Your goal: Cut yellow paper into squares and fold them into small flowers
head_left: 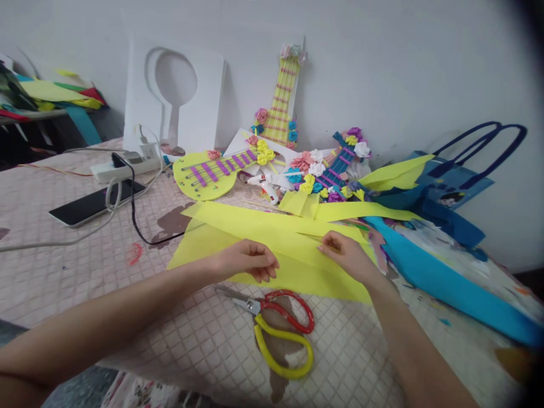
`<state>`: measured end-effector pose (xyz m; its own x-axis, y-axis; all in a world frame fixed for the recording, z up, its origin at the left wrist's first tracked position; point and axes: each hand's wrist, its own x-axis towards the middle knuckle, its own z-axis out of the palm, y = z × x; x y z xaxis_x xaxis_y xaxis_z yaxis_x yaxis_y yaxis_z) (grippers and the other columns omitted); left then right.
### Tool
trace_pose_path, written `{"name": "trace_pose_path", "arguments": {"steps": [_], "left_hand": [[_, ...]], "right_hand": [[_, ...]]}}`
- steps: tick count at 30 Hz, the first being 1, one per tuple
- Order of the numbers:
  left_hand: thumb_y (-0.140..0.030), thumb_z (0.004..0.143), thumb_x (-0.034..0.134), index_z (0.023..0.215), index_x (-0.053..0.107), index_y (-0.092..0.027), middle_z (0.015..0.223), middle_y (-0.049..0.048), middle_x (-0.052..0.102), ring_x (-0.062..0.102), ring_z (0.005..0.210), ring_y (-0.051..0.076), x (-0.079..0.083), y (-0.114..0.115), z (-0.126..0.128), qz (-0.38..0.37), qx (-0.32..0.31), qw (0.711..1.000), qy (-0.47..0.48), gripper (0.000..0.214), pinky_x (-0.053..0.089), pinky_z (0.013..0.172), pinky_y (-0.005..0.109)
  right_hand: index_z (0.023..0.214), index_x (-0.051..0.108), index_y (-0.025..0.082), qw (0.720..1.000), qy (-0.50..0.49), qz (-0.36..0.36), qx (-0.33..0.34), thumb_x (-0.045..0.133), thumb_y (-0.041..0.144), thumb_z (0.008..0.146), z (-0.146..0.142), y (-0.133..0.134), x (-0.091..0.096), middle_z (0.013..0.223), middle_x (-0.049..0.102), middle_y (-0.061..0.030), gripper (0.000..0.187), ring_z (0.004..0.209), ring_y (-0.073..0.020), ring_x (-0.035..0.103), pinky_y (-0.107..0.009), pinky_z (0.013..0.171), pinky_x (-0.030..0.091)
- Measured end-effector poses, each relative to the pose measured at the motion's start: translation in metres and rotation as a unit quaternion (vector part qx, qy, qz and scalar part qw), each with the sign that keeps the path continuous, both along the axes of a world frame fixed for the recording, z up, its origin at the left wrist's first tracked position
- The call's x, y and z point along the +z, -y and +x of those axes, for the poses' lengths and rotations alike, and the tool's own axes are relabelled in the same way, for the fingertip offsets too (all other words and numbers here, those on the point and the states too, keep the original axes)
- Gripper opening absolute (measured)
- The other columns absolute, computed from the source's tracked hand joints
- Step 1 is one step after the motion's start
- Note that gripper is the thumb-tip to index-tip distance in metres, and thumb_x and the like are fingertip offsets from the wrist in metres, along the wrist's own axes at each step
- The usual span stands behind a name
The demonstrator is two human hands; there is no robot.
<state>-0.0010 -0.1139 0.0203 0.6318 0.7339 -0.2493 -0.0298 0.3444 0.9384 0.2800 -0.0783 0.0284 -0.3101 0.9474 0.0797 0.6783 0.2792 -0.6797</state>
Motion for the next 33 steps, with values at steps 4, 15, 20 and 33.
{"name": "trace_pose_path", "arguments": {"steps": [4,15,20,33], "left_hand": [[-0.030,0.073,0.071,0.086,0.062,-0.013,0.103,0.0110,0.067,0.065,0.080,0.013,0.002,0.007,0.000,-0.086,-0.058,0.990,0.092,0.024,0.048,0.080,0.029],[-0.027,0.079,0.066,0.113,0.056,-0.024,0.134,0.0099,0.048,0.051,0.118,0.025,0.008,-0.003,-0.004,-0.128,0.154,0.956,0.214,0.035,0.040,0.098,0.043],[-0.022,0.074,0.070,0.095,0.060,-0.018,0.119,0.0098,0.060,0.063,0.099,0.018,0.003,-0.008,-0.005,-0.169,0.198,0.951,0.165,0.023,0.047,0.088,0.032],[-0.060,0.085,0.041,0.114,0.058,-0.010,0.109,0.0172,0.066,0.064,0.098,0.022,-0.003,0.008,0.001,-0.230,-0.172,0.939,0.188,0.060,0.046,0.088,0.033]], "right_hand": [[0.121,0.045,0.026,0.970,-0.204,-0.125,0.031,0.062,0.035,0.079,-0.008,0.013,0.016,0.067,0.055,0.0042,0.047,0.054,-0.0117,0.046,-0.022,0.050,0.034],[0.072,0.067,0.025,0.929,-0.348,-0.124,-0.004,0.071,0.032,0.067,-0.002,0.025,0.017,0.071,0.062,-0.0013,0.010,0.059,-0.0151,0.054,-0.027,0.050,0.042],[0.074,0.066,0.027,0.920,-0.373,-0.118,-0.008,0.077,0.039,0.059,-0.002,0.021,0.019,0.077,0.064,-0.0012,0.022,0.058,-0.0155,0.058,-0.027,0.048,0.044],[0.070,0.069,0.028,0.931,-0.304,0.202,0.015,0.059,0.060,0.072,-0.037,0.033,0.015,0.088,0.059,-0.0068,0.033,0.089,-0.0257,0.054,-0.042,0.086,0.041]]}}
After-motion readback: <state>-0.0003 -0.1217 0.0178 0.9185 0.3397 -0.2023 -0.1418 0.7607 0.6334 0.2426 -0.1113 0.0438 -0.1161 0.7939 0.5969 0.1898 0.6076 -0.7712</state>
